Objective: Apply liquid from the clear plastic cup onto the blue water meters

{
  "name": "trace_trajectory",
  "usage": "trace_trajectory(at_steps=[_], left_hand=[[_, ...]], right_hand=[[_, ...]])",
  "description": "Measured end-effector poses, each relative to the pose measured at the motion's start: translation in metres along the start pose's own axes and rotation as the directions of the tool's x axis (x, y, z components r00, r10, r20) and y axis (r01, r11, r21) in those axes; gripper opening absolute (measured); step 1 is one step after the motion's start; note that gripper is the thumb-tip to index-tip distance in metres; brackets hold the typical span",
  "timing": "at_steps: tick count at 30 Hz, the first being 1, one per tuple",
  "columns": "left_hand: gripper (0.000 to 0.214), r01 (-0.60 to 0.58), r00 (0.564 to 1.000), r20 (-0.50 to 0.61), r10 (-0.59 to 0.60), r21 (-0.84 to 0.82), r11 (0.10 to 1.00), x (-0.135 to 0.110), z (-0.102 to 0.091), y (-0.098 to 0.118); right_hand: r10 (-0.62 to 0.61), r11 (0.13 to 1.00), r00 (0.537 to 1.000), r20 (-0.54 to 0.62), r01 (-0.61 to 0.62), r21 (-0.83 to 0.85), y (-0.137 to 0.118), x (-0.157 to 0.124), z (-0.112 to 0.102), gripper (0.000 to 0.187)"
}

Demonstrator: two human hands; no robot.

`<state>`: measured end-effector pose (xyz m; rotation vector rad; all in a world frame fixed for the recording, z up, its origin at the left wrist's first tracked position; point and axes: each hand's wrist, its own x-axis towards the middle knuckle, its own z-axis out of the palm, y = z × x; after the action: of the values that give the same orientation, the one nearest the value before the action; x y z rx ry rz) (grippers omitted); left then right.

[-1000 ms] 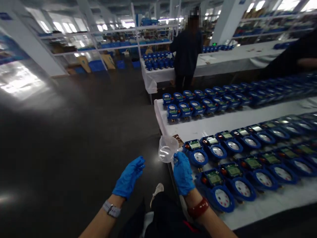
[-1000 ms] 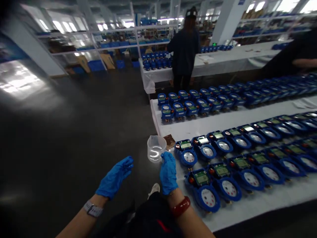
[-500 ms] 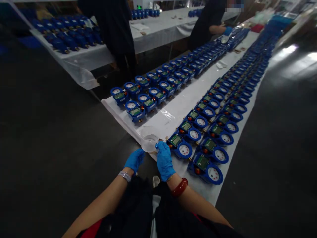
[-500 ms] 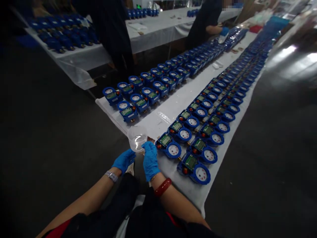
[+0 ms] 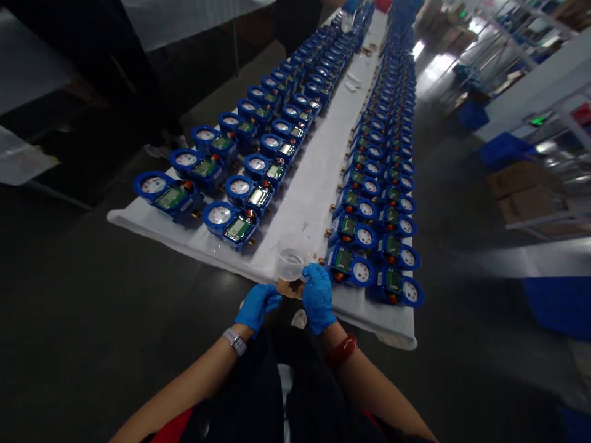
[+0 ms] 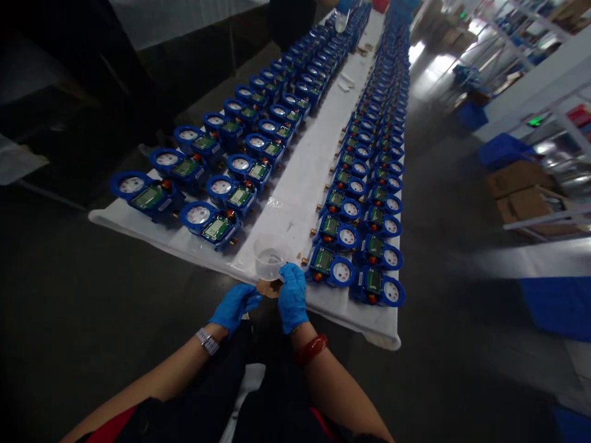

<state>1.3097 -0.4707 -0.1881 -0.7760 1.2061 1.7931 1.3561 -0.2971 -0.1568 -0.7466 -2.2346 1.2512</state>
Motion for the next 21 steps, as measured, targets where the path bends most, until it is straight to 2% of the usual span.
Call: trace_trajectory(at_steps=[3,7,12,17,21], left_hand=[[0.041,0.014,1.000,0.015,-0.015,0.031,0.999,0.000,-0.012,0.014],[0.035,-0.025,1.000,0.015,0.025,0.032,0.999,-0.004,-0.022,0.031],[0.014,-0.086,0.996,-0.010,0.086,0.012,0.996,-0.014,-0.034,0.048],[0.013,-0.106,0.994,-0.006,0.107,0.045,0.993,-0.015,-0.039,0.063],[0.007,-0.117,0.993,0.011,0.117,0.091,0.989,-0.009,-0.033,0.072]], right_hand=[[0.010,0.998,0.999,-0.051,-0.013,-0.060,0.008,0.000,0.011,0.022],[0.024,0.994,0.995,-0.095,-0.034,-0.103,0.013,0.009,0.024,0.020],[0.065,0.991,0.991,-0.115,-0.077,-0.109,0.013,0.023,0.036,0.018],[0.136,0.985,0.982,-0.132,-0.148,-0.086,0.013,0.023,0.036,0.020],[0.182,0.982,0.971,-0.155,-0.189,-0.030,0.004,0.014,0.031,0.035]])
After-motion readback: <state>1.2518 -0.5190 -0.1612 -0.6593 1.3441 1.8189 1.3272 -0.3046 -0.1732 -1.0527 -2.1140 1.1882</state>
